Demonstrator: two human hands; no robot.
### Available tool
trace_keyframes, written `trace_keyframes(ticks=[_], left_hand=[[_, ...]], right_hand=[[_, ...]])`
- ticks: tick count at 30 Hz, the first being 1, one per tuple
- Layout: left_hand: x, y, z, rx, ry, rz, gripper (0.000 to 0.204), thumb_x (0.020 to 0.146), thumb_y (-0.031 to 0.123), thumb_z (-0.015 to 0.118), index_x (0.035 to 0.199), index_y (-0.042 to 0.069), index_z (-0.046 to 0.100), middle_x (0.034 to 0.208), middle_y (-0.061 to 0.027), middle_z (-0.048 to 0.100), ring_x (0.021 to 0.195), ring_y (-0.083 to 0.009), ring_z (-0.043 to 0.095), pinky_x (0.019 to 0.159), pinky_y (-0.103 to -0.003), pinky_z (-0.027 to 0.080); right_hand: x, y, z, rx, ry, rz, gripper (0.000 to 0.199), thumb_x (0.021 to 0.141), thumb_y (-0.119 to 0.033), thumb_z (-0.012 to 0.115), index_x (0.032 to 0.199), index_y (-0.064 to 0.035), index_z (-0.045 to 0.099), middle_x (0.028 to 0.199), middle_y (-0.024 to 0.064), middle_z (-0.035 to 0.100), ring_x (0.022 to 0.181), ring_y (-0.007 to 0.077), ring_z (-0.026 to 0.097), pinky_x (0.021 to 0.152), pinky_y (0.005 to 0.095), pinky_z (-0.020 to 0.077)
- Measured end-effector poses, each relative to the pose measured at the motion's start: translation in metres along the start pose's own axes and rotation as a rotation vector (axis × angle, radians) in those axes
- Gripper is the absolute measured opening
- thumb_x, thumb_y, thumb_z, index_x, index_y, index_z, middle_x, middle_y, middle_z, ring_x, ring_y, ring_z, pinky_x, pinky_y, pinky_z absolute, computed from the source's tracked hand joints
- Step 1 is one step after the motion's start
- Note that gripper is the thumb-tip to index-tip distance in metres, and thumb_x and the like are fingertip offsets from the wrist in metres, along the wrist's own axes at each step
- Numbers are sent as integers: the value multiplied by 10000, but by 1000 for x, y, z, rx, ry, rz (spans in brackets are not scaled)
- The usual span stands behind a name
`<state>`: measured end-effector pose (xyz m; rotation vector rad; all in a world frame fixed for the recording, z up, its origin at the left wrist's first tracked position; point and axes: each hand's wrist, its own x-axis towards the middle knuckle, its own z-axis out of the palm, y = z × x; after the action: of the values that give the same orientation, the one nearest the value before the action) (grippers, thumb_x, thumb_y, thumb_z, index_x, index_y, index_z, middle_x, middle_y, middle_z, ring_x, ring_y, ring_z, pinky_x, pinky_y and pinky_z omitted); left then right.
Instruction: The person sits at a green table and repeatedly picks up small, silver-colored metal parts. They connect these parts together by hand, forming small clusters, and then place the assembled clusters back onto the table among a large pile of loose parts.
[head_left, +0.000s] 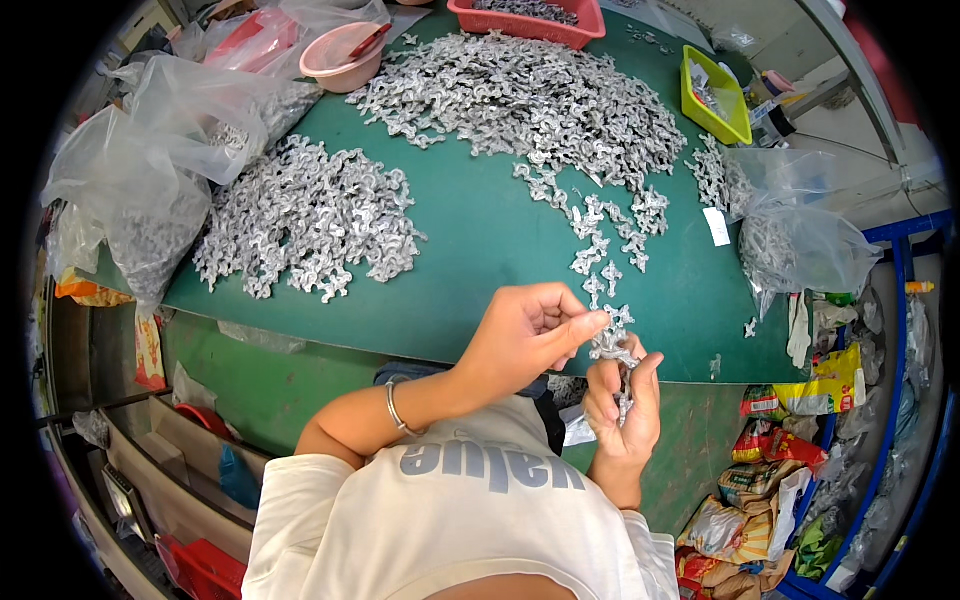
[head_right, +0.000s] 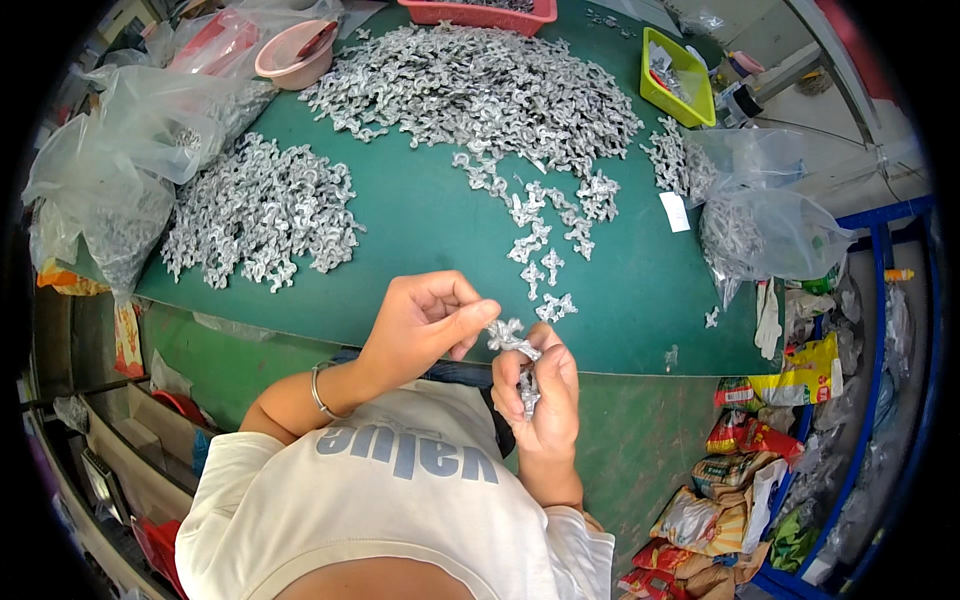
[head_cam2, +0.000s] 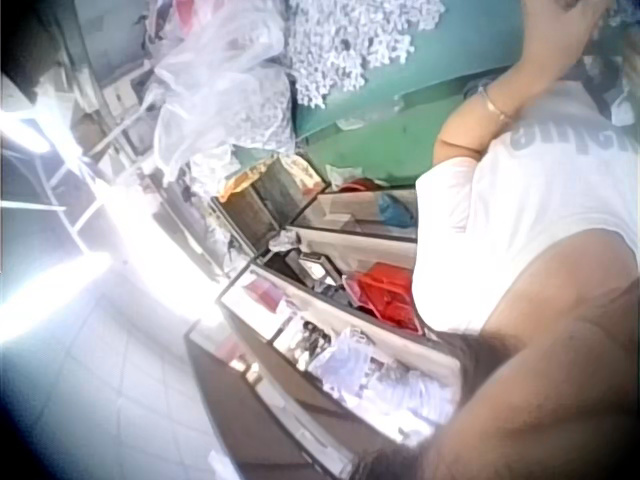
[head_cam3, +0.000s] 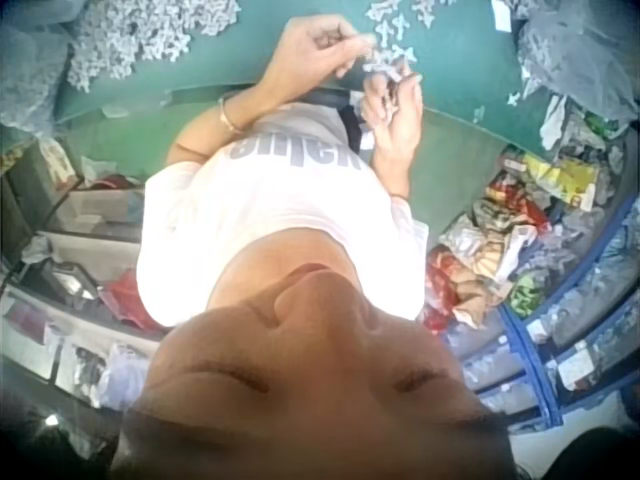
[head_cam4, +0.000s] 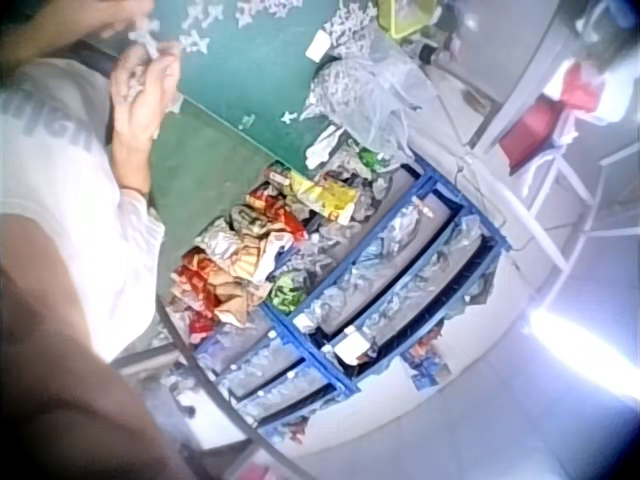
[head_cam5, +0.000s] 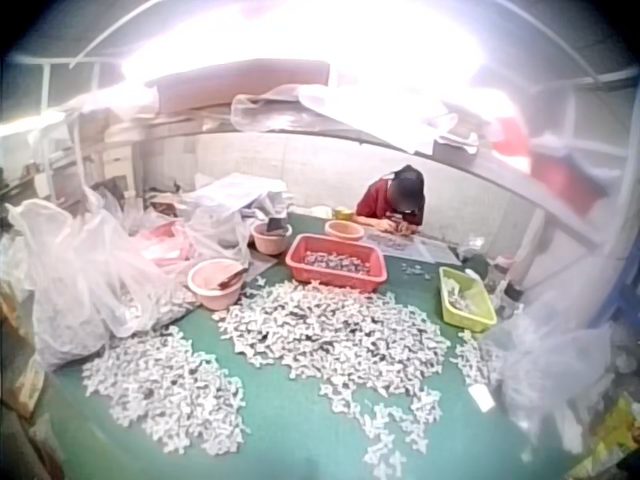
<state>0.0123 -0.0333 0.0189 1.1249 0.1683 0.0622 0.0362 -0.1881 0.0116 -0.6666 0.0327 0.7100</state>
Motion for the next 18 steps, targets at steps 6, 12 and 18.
trace_keyframes(ticks=[6, 12, 18], left_hand=[[0, 3, -1, -25, -2, -55, 230, 850, 126, 572, 653, 27, 506, 517, -1, 501, 441, -40, 434, 414, -183, 322], [-1, 4, 0, -41, -16, -41, 232, 852, 127, 568, 653, 29, 499, 520, -6, 503, 439, -43, 434, 411, -187, 323], [-2, 4, 0, -37, -25, -39, 242, 856, 130, 562, 647, 34, 488, 522, -8, 502, 438, -46, 432, 412, -190, 323]], right_hand=[[-3, 1, 0, 67, -17, 111, 319, 902, -394, 402, 953, -79, 390, 639, 80, 443, 395, 81, 352, 312, 179, 263], [-4, 1, -1, 44, -48, 96, 325, 895, -401, 413, 927, -79, 383, 631, 75, 446, 394, 78, 350, 314, 179, 261], [-4, 1, 1, 14, -44, 92, 337, 886, -409, 428, 925, -78, 381, 621, 73, 446, 396, 80, 351, 317, 183, 257]])
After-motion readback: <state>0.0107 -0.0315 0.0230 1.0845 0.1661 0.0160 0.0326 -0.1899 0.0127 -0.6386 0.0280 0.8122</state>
